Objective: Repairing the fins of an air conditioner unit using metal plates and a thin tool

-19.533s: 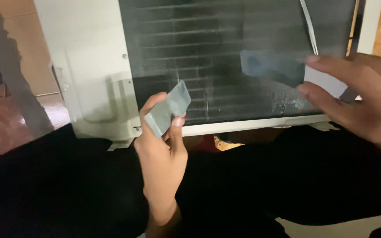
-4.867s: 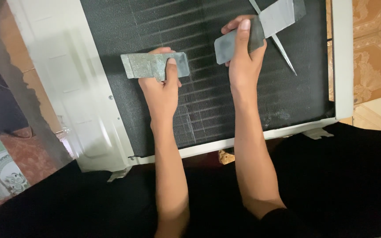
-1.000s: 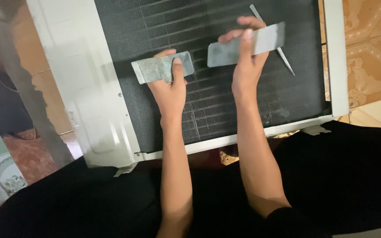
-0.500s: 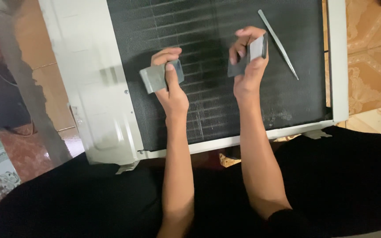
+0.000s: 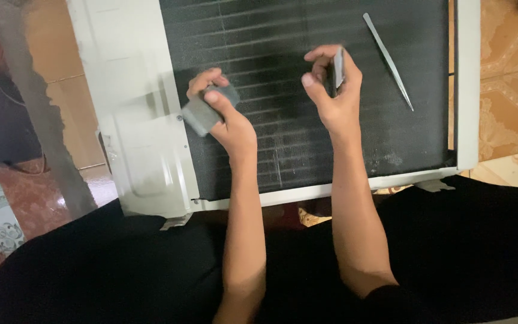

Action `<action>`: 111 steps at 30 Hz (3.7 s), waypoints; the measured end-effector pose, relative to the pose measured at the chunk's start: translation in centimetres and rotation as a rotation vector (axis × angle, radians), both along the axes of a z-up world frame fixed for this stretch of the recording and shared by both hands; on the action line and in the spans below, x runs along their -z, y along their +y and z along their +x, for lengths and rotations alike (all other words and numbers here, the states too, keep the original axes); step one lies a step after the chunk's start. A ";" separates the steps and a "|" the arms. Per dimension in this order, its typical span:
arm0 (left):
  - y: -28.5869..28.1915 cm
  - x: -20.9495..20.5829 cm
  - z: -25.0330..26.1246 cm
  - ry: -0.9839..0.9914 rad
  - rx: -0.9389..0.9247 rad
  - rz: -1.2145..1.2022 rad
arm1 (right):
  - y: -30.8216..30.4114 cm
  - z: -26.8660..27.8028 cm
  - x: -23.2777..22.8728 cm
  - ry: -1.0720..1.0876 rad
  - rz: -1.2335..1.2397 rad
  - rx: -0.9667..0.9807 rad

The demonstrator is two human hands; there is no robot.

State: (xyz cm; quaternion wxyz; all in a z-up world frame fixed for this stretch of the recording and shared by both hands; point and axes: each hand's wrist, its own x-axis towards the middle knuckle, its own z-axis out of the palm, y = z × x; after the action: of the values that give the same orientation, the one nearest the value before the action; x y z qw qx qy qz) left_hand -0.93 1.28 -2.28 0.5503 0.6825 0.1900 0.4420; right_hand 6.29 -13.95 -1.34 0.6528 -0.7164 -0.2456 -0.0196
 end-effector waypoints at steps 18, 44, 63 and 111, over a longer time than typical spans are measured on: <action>7.1 -3.3 6.6 0.254 -0.014 0.038 | 0.7 0.1 1.5 0.158 0.032 0.096; 11.3 0.8 9.2 0.194 0.198 0.076 | 1.0 0.6 1.5 0.181 -0.011 0.122; 10.9 0.2 9.2 0.090 0.208 0.080 | 0.7 0.8 2.4 0.202 0.043 0.106; 10.0 -0.4 9.4 -0.013 0.544 0.355 | 1.5 0.5 0.0 0.159 -0.118 0.125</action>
State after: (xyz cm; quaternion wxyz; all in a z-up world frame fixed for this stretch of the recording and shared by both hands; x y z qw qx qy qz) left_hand 8.47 11.29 -1.84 0.5218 0.7906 -0.0830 0.3094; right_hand 6.82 -12.48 -1.36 0.6242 -0.7669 -0.1484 0.0112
